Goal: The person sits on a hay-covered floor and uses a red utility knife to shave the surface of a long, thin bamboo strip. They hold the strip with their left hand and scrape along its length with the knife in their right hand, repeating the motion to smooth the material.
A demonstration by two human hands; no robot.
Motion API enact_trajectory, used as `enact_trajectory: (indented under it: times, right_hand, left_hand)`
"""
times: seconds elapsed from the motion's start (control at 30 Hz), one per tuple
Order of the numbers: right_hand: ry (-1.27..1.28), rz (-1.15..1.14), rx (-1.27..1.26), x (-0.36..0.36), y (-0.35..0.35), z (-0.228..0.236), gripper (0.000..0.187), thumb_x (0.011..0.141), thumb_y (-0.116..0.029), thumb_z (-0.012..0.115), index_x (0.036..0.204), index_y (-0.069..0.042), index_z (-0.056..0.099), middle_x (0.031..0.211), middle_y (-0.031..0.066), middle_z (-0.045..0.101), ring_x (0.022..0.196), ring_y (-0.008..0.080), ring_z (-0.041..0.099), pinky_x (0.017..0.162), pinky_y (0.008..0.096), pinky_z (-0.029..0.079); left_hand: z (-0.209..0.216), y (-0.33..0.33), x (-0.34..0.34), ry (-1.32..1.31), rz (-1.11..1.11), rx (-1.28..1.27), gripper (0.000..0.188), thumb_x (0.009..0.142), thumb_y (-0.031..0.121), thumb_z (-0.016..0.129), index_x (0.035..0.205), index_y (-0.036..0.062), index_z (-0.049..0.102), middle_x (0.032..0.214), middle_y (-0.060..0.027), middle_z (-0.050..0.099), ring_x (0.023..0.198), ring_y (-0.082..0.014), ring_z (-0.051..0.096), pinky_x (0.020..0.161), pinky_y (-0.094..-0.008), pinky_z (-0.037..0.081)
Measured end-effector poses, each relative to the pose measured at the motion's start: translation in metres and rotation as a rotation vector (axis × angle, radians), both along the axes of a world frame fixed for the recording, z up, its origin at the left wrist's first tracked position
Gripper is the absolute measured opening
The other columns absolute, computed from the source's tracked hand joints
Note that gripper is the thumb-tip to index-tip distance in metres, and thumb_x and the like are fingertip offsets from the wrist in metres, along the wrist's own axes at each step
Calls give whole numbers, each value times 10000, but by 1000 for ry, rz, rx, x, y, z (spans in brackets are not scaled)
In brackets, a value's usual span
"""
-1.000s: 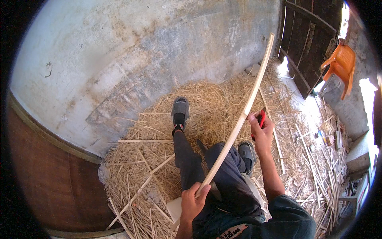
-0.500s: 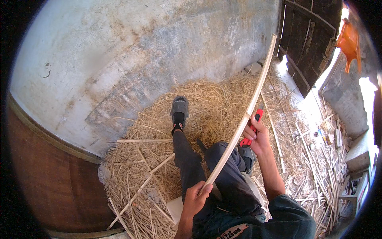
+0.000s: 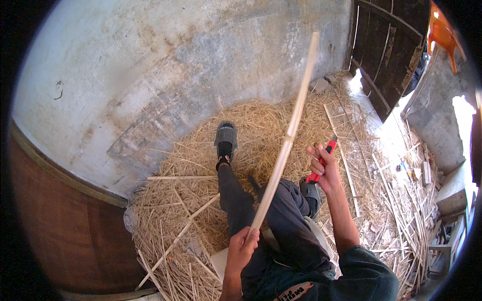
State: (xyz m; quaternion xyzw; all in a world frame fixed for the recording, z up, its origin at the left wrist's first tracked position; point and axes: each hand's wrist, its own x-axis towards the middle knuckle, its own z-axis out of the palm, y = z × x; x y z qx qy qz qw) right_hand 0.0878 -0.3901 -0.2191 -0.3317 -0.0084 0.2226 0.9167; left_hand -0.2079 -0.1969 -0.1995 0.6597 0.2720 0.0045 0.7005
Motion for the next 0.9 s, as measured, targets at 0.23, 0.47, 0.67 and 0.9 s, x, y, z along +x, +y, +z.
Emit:
enact_trajectory:
  times: [0.23, 0.47, 0.67, 0.9]
  right_hand:
    - [-316, -50, -776, 32, -29, -80, 349, 1007, -378, 686, 880, -53, 669, 778, 130, 736, 506, 132, 508, 484, 311, 402]
    - [-554, 328, -1775, 41, -83, -156, 399, 896, -424, 734, 803, -40, 792, 688, 178, 723, 707, 333, 745, 703, 450, 584]
    - [-433, 282, -1801, 70, -213, -358, 350, 896, -347, 682, 986, -21, 775, 876, 191, 761, 741, 332, 748, 722, 445, 591]
    - [-92, -36, -1787, 9, -312, -490, 324, 960, -340, 595, 1160, -86, 580, 1029, 185, 625, 915, 330, 628, 809, 443, 505]
  left_hand:
    - [7, 19, -2, -18, 133, 303, 347, 1068, 353, 644, 949, 30, 686, 683, 33, 512, 611, -46, 449, 547, -253, 347]
    - [16, 64, -16, -90, 295, 480, 312, 1080, 314, 608, 982, 35, 707, 668, 46, 505, 595, -47, 439, 548, -248, 331]
    - [-14, 136, -4, -101, 513, 938, 342, 1090, 335, 593, 977, 25, 681, 650, -17, 466, 589, -101, 392, 541, -323, 293]
    - [-121, 184, -66, 15, 682, 1180, 317, 1109, 331, 562, 1012, 39, 639, 644, -44, 395, 564, -161, 314, 528, -364, 284]
